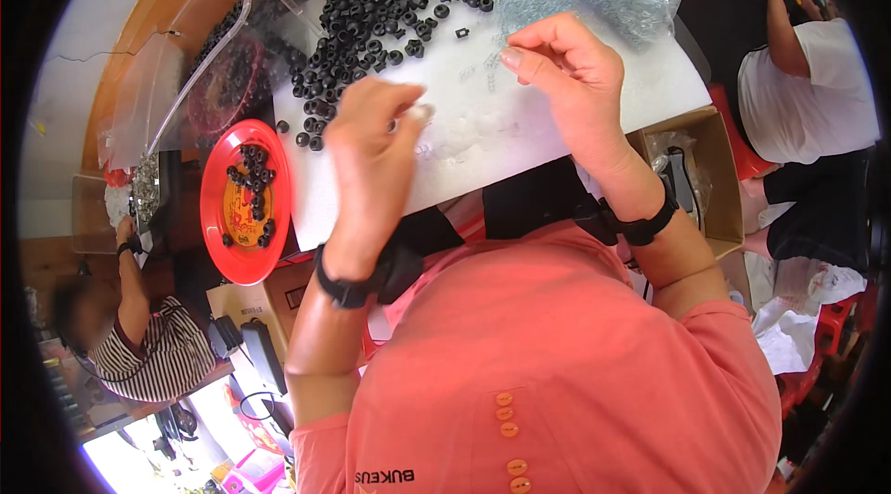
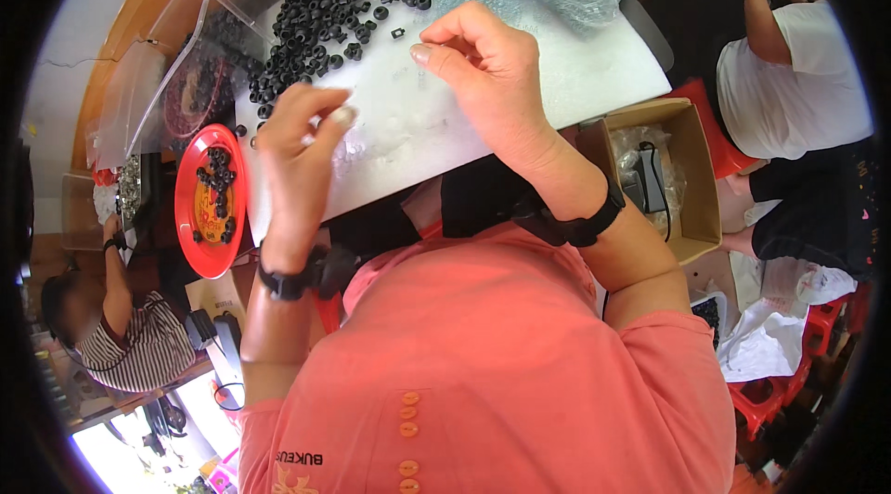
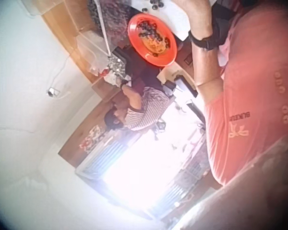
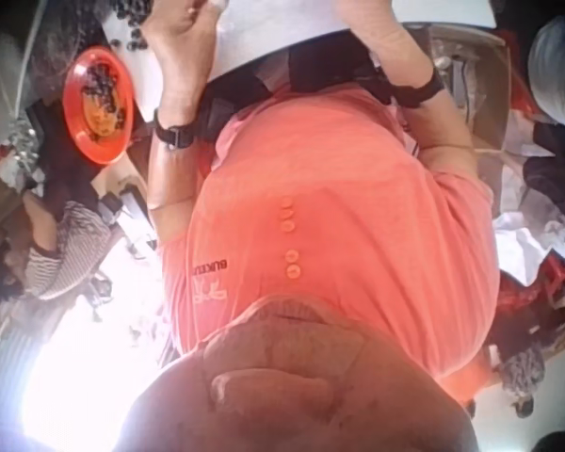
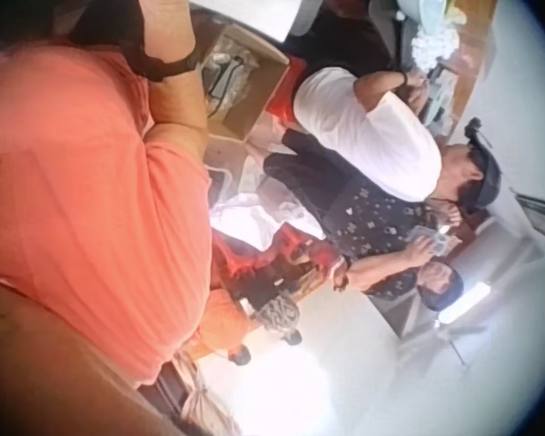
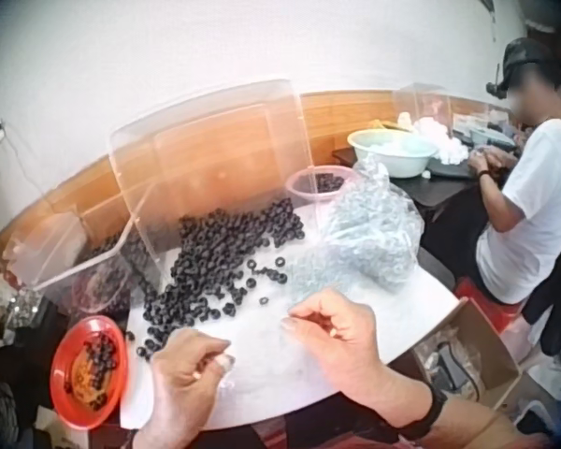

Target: Assembling small black and white plastic components at a workbench.

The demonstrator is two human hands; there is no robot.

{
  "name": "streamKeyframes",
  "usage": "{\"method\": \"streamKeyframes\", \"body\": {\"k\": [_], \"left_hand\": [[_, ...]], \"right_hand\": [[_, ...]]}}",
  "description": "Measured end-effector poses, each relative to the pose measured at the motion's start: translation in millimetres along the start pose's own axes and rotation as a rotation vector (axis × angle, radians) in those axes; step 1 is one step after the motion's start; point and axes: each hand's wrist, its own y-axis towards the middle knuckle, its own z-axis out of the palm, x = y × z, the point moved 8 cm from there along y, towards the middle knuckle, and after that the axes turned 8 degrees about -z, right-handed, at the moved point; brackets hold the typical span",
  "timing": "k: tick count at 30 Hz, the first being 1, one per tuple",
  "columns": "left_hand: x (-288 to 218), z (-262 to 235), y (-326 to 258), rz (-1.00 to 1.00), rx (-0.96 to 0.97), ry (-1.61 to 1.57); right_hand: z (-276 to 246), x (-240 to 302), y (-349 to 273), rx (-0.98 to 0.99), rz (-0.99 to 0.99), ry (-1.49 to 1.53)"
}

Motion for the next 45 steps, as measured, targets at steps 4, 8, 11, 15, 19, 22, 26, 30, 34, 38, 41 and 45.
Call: {"method": "streamKeyframes", "body": {"k": [4,8,11,15,19,22,26,30,34,38,41,45], "left_hand": [[-9,50,29,0.154,-0.043,0.273],[-5,57,31,0.213,-0.02,0.323],[2,46,26,-0.102,0.122,-0.168],[11,46,7,-0.607,0.258,-0.71],[20,37,-7,-0.693,0.273,-0.792],[22,27,-14,-0.723,0.272,-0.814],[26,-37,-16,-0.425,-0.108,-0.272],[48,-62,-23,-0.359,-0.176,-0.048],[16,-25,-17,-0.042,-0.023,0.234],[27,-13,-13,-0.088,0.008,0.231],[31,-8,-9,-0.045,0.031,0.26],[18,-5,-10,0.134,-0.039,0.399]], "right_hand": [[1,1,0,0.027,-0.002,-0.003],[-2,0,1,-0.002,-0.051,-0.037],[8,4,4,0.072,-0.133,-0.107],[32,9,-1,0.239,-0.094,-0.036],[45,12,-4,0.223,-0.023,0.136],[54,13,-7,0.315,0.011,0.158],[52,7,-9,0.287,0.038,0.13],[47,-2,-10,0.227,0.098,0.176],[51,-4,-17,0.255,0.161,0.153],[50,-4,-20,0.244,0.107,0.138],[52,-8,-22,0.278,0.151,0.132],[65,0,-21,0.3,0.086,0.079]]}}
